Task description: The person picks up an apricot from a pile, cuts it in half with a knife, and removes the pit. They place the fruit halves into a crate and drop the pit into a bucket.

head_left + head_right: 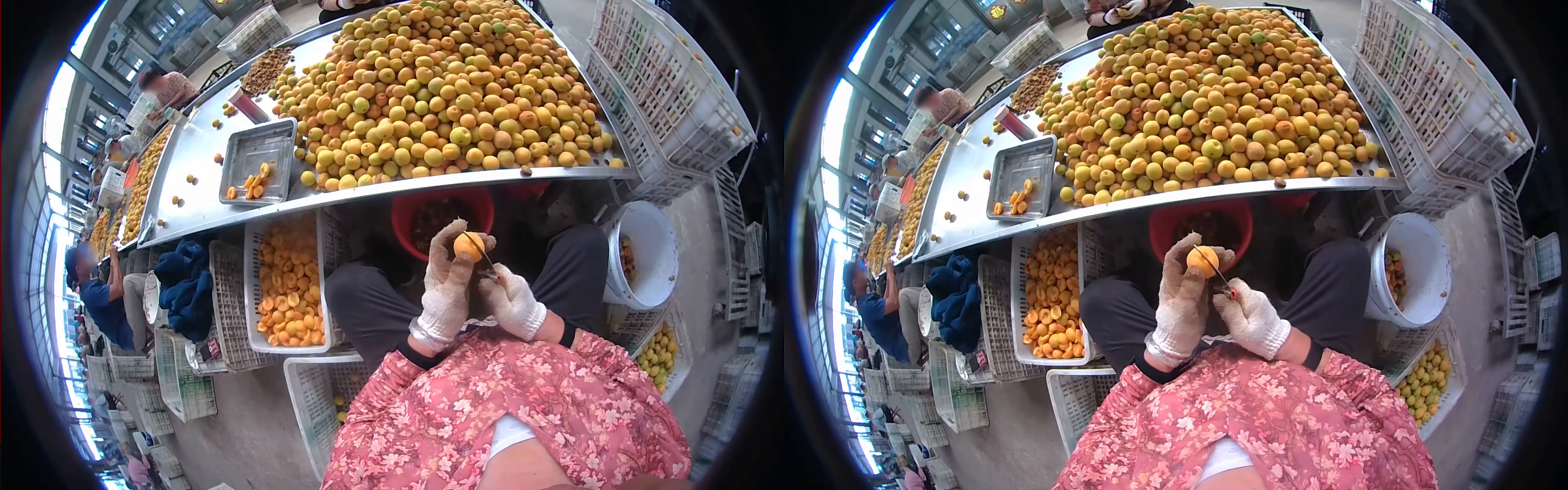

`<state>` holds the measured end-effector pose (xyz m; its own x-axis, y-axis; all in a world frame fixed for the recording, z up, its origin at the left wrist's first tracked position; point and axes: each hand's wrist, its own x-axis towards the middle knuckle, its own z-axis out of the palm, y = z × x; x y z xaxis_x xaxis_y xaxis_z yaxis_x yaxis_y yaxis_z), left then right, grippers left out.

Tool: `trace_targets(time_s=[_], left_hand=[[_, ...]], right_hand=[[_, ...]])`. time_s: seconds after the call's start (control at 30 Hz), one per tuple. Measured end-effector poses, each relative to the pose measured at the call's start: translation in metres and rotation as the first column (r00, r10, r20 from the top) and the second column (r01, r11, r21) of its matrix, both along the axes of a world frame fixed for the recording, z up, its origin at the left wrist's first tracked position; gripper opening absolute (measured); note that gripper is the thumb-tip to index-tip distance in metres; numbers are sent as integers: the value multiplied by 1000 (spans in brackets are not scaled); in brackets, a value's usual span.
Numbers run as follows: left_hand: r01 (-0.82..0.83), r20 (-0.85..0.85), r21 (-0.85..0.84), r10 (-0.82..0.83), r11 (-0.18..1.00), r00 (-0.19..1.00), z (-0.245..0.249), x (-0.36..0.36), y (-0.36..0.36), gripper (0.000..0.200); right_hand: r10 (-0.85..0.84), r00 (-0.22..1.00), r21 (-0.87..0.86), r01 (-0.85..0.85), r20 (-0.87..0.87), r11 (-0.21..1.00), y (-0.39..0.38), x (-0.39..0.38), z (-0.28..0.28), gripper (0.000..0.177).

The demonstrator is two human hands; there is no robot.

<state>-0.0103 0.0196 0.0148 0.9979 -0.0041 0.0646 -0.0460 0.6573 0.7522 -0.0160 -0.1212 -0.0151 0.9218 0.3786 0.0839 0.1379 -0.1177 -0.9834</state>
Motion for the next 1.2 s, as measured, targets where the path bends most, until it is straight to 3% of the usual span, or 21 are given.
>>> trace_targets(time_s=[0.1, 0.23, 0.33, 0.4, 0.47, 0.53, 0.7, 0.77, 0.87, 0.93, 0.97, 1.0, 1.07, 1.2], left_hand=[[31, -58, -13, -31, 999, 998, -2, -4, -4, 54], [-45, -124, 0, 45, 999, 991, -8, -7, -10, 53], [-91, -51, 117, 98, 989, 994, -10, -9, -9, 52], [-52, -106, 65, 59, 997, 993, -8, -7, -10, 51], [12, -116, 47, -7, 999, 993, -9, -5, -9, 54], [84, -190, -142, -110, 986, 976, -11, -3, -8, 54], [-10, -166, -84, -4, 996, 986, -6, 1, -13, 45], [-36, -159, -57, 27, 998, 987, -3, 4, -11, 45], [55, -141, -136, -74, 989, 987, -9, 5, -7, 44], [35, -282, -339, -136, 940, 950, -13, 7, -10, 46], [59, -264, -345, -157, 937, 952, -13, 6, -9, 48], [60, -264, -345, -159, 937, 951, -17, 7, -9, 48], [-33, -137, -14, 31, 999, 990, -20, 12, -9, 53], [-46, -89, -32, 43, 998, 995, -3, 8, -9, 53]], right_hand=[[-47, 999, 95, 48, -10, 994, 6, -2, -3, 14], [-43, 999, 21, 43, 2, 999, 7, 1, -3, 15], [-43, 997, 8, 44, -60, 999, 8, -2, -8, 17], [-54, 996, 0, 54, -74, 999, 8, 1, -10, 18], [-63, 996, -31, 65, 60, 997, 7, 2, -11, 21], [-69, 994, -83, 77, 86, 994, 4, 4, -7, 22], [-89, 993, -112, 97, 76, 989, 3, 8, 1, 25], [-63, 985, -191, 94, 164, 977, 1, 10, -1, 28], [-30, 968, -219, 86, 248, 972, -3, 15, -20, 29], [-24, 969, -268, 91, 244, 959, -3, 14, -23, 29], [-38, 968, -210, 92, 247, 973, -3, 13, -21, 27], [-57, 967, -152, 97, 248, 984, -3, 12, -19, 25], [-48, 979, -135, 76, 201, 988, -5, 10, -13, 25], [3, 999, -186, 4, 37, 982, -8, 11, -1, 25]])
